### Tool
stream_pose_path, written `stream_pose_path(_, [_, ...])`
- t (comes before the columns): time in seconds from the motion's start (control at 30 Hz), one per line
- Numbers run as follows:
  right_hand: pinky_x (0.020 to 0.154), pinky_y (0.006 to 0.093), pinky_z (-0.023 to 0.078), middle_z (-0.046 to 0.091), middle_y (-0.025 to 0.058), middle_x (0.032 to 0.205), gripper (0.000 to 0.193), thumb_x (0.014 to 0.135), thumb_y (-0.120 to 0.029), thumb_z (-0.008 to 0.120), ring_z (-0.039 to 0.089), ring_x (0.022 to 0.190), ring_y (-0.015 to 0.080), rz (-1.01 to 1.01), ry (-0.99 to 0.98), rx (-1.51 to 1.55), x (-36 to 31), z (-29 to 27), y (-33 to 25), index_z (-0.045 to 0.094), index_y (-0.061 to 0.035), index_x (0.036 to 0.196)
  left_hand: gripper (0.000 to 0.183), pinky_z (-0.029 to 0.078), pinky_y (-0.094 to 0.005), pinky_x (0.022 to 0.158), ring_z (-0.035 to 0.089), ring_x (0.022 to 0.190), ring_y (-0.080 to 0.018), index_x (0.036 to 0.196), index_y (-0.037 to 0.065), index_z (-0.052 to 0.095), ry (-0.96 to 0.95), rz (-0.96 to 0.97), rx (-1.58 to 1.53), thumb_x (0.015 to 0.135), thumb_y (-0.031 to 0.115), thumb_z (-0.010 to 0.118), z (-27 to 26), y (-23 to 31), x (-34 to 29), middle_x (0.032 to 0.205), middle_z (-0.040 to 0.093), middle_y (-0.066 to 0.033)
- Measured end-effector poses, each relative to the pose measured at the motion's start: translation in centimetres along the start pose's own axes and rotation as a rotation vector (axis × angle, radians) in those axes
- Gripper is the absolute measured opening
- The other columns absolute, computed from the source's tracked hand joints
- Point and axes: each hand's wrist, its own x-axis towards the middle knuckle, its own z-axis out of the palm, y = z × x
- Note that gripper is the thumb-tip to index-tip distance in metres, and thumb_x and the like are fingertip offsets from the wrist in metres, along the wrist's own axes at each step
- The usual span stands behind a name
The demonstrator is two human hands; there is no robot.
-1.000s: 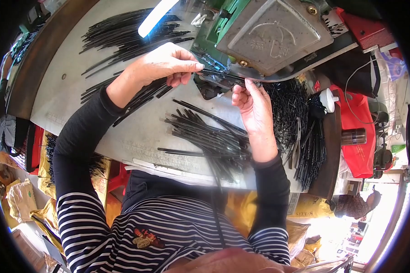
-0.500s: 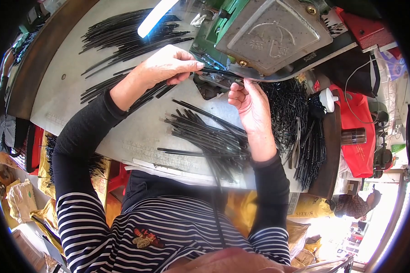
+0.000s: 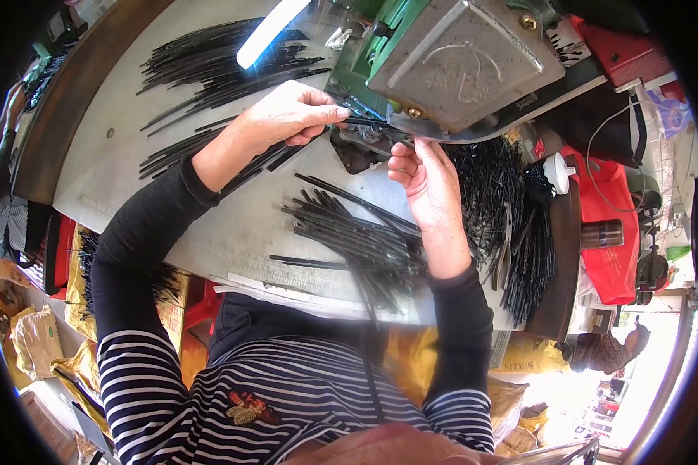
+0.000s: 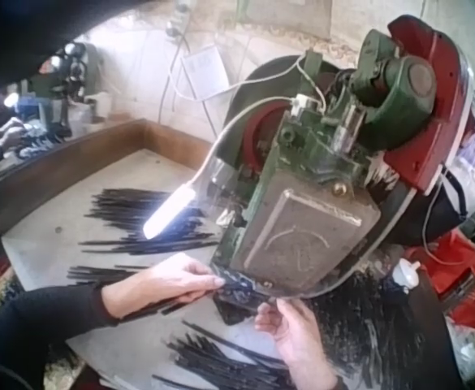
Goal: The person inserts thin black rods one by one into an industrial machine by hand for processing or assembly.
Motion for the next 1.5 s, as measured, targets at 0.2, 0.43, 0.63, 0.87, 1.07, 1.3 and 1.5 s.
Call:
stream_pose_path(0.2, [0.063, 0.0298, 0.056, 0.064, 0.0150, 0.086, 0.020, 0.093, -0.019, 0.050, 0.065, 0.072, 0.0211, -0.036, 0.023, -0.011, -0.2, 0.2, -0.2, 0.054, -0.0004, 0.100, 0.034, 0.023, -0.0201, 0.039, 0.034, 0.042, -0.0034, 0.084, -0.001, 0.064, -0.004, 0.028, -0.040, 0.084, 0.033, 0.064, 0.1, 0.1, 0.0, 0.049, 0.040, 0.0046])
stream_pose_path(0.43, [0.062, 0.0294, 0.056, 0.064, 0.0148, 0.086, 0.023, 0.093, -0.019, 0.051, 0.065, 0.070, 0.0197, -0.039, 0.002, -0.015, 0.4, -0.7, 0.0, 0.055, 0.0016, 0.103, 0.035, 0.023, -0.0197, 0.039, 0.034, 0.042, -0.0031, 0.086, -0.002, 0.064, -0.008, -0.004, -0.053, 0.084, 0.033, 0.065, 0.4, 0.0, 0.3, 0.049, 0.039, 0.0048])
stream_pose_path(0.63, [0.062, 0.0293, 0.056, 0.064, 0.0148, 0.085, 0.024, 0.092, -0.018, 0.051, 0.065, 0.070, 0.0194, -0.074, 0.002, 0.000, 0.4, -0.6, -0.1, 0.056, 0.0021, 0.104, 0.035, 0.024, -0.0202, 0.038, 0.034, 0.041, -0.0033, 0.086, -0.003, 0.064, -0.006, 0.047, -0.035, 0.084, 0.032, 0.064, 0.5, 0.0, 0.4, 0.050, 0.041, 0.0040])
stream_pose_path(0.87, [0.062, 0.0286, 0.057, 0.065, 0.0149, 0.083, 0.023, 0.091, -0.018, 0.053, 0.065, 0.069, 0.0194, -0.054, 0.030, 0.007, 0.6, -1.0, -0.1, 0.057, 0.0024, 0.102, 0.038, 0.023, -0.0203, 0.039, 0.033, 0.041, -0.0037, 0.086, -0.004, 0.064, 0.001, -0.018, -0.058, 0.083, 0.034, 0.065, 0.9, -0.1, 0.6, 0.049, 0.039, 0.0047])
stream_pose_path(1.07, [0.061, 0.0288, 0.057, 0.065, 0.0150, 0.083, 0.023, 0.091, -0.018, 0.054, 0.065, 0.068, 0.0192, -0.053, 0.046, 0.006, 0.5, -1.1, -0.2, 0.057, 0.0025, 0.102, 0.032, 0.021, -0.0204, 0.038, 0.031, 0.043, -0.0035, 0.086, -0.003, 0.064, -0.044, -0.044, -0.099, 0.084, 0.029, 0.065, 0.5, -0.1, 1.1, 0.052, 0.040, 0.0041])
stream_pose_path(1.3, [0.062, 0.0292, 0.057, 0.064, 0.0157, 0.084, 0.024, 0.091, -0.018, 0.053, 0.065, 0.069, 0.0193, -0.045, 0.041, 0.013, 0.4, -1.1, -0.3, 0.056, 0.0027, 0.104, 0.032, 0.019, -0.0209, 0.039, 0.029, 0.044, -0.0037, 0.085, -0.003, 0.065, -0.035, -0.067, -0.037, 0.082, 0.029, 0.067, 0.5, 0.6, 1.2, 0.052, 0.038, 0.0049])
stream_pose_path(1.5, [0.062, 0.0303, 0.057, 0.064, 0.0168, 0.085, 0.024, 0.091, -0.017, 0.052, 0.065, 0.069, 0.0212, -0.028, 0.038, 0.025, 0.8, -1.3, 0.3, 0.055, 0.0024, 0.105, 0.032, 0.020, -0.0208, 0.038, 0.029, 0.043, -0.0039, 0.084, -0.003, 0.066, -0.008, -0.074, -0.017, 0.082, 0.029, 0.066, 0.3, 0.6, 0.7, 0.051, 0.037, 0.0056])
